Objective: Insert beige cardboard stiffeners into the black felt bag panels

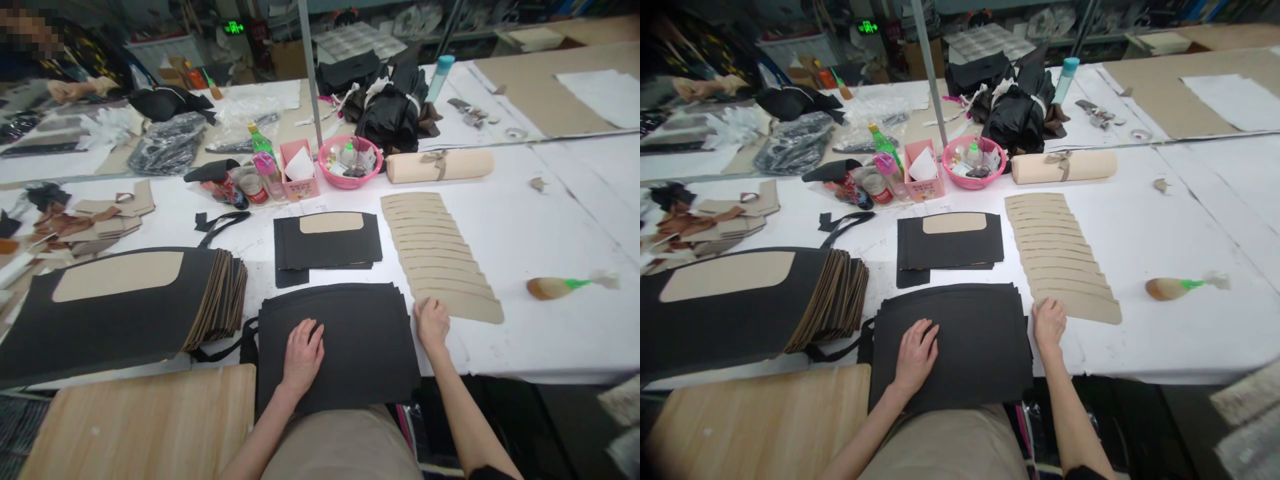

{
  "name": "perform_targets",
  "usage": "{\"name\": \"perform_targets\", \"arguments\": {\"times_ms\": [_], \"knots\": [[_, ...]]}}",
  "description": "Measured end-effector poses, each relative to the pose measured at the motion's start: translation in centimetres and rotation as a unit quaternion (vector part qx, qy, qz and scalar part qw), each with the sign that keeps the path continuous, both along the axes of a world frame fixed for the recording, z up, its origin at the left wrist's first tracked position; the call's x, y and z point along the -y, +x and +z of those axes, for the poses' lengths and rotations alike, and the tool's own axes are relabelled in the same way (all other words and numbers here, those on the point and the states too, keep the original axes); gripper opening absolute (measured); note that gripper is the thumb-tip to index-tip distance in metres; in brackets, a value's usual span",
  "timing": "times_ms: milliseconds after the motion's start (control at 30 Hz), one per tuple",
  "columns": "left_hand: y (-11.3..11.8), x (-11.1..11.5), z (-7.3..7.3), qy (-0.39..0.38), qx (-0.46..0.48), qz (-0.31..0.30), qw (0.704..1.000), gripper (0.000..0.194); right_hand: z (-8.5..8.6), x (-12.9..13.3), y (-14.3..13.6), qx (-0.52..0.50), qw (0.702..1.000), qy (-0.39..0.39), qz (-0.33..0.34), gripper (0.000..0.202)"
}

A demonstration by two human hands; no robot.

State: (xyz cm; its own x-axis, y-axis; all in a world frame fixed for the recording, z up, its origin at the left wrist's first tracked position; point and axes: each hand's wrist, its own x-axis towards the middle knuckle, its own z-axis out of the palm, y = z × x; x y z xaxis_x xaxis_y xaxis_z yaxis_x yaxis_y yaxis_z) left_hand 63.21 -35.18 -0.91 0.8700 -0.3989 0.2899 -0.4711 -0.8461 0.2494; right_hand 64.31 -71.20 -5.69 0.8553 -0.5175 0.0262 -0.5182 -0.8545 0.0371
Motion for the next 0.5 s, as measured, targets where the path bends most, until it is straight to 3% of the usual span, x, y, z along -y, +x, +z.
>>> {"name": "perform_targets", "arguments": {"times_ms": [133,300,400,500], "knots": [[-0.3,0.2,0.3,0.002,-0.007,0.006,1.000,0.036,1.0,-0.2,0.4,-0.024,1.000,0.001,-0.001,0.027],[-0.5,0.3,0.4,0.007,-0.007,0.007,1.000,0.036,2.5,1.0,-0.1,-0.040,0.998,0.018,-0.039,0.032],[-0.7,0.3,0.4,0.005,-0.012,0.004,1.000,0.038,4.9,2.3,-1.5,-0.016,0.994,0.014,-0.105,0.039],[-1.1,0.3,0.3,0.003,-0.017,0.004,1.000,0.039,8.9,3.9,-4.0,0.075,0.981,-0.005,-0.178,0.043]]}}
